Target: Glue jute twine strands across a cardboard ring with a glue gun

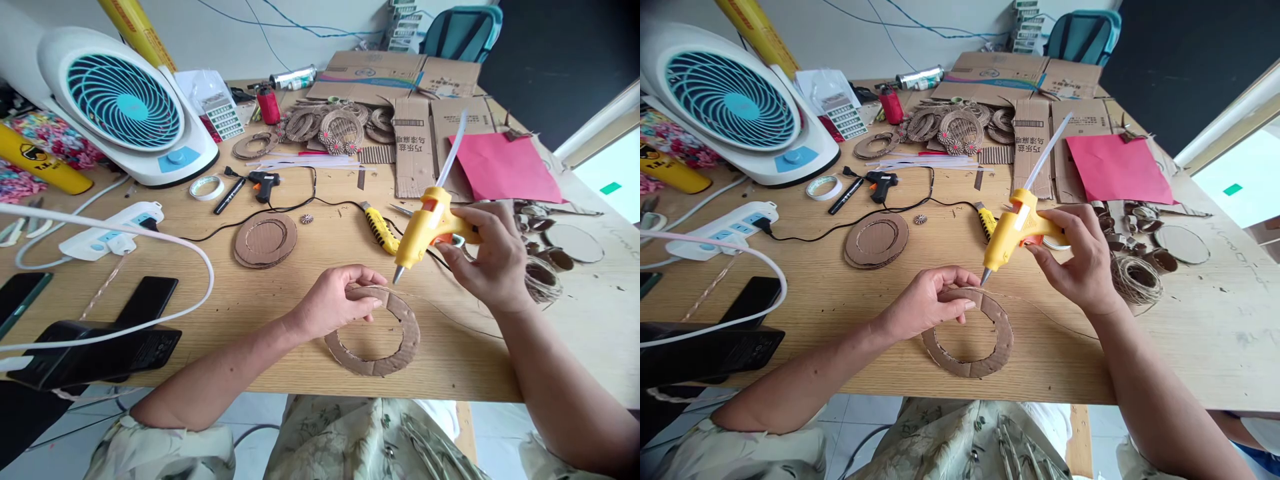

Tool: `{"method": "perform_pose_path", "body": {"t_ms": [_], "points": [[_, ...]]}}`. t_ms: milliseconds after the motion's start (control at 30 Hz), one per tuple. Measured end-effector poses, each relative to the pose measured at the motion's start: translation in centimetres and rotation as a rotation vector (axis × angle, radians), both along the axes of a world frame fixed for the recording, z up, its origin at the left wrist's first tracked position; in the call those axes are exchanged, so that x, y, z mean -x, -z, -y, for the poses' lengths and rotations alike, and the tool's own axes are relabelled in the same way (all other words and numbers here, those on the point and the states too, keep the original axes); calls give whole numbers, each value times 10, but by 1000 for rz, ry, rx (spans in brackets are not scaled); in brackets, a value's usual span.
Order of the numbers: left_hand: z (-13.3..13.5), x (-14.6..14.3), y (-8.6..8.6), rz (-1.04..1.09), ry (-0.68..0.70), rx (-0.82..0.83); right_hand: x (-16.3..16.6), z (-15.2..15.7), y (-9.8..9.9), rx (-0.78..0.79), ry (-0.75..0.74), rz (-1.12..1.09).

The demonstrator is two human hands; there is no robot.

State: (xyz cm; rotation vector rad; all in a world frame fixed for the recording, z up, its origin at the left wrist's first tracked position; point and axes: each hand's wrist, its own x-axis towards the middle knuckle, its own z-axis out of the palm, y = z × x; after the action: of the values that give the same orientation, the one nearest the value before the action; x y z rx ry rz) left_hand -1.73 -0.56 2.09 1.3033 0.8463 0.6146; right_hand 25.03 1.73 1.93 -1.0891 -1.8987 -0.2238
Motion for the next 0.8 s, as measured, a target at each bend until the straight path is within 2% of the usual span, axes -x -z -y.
{"method": "perform_pose_path", "body": {"t_ms": [100,200,333,533,667,767,800], "points": [[2,1,-3,-56,12,-9,-1,-10,12,131,91,-29],[5,1,-6,-67,36,-58,-3,-22,28,199,126,-7],[9,0,-8,-20,52,-89,-3,-31,44,317,101,73],[11,1,-9,-17,47,-98,0,-35,54,413,75,152],[12,1,-10,0,42,-99,1,-36,51,422,82,175],[11,0,-11,6,33,-106,6,-25,33,388,85,112],[11,0,-11,6,30,-110,9,-17,25,394,37,28]]}}
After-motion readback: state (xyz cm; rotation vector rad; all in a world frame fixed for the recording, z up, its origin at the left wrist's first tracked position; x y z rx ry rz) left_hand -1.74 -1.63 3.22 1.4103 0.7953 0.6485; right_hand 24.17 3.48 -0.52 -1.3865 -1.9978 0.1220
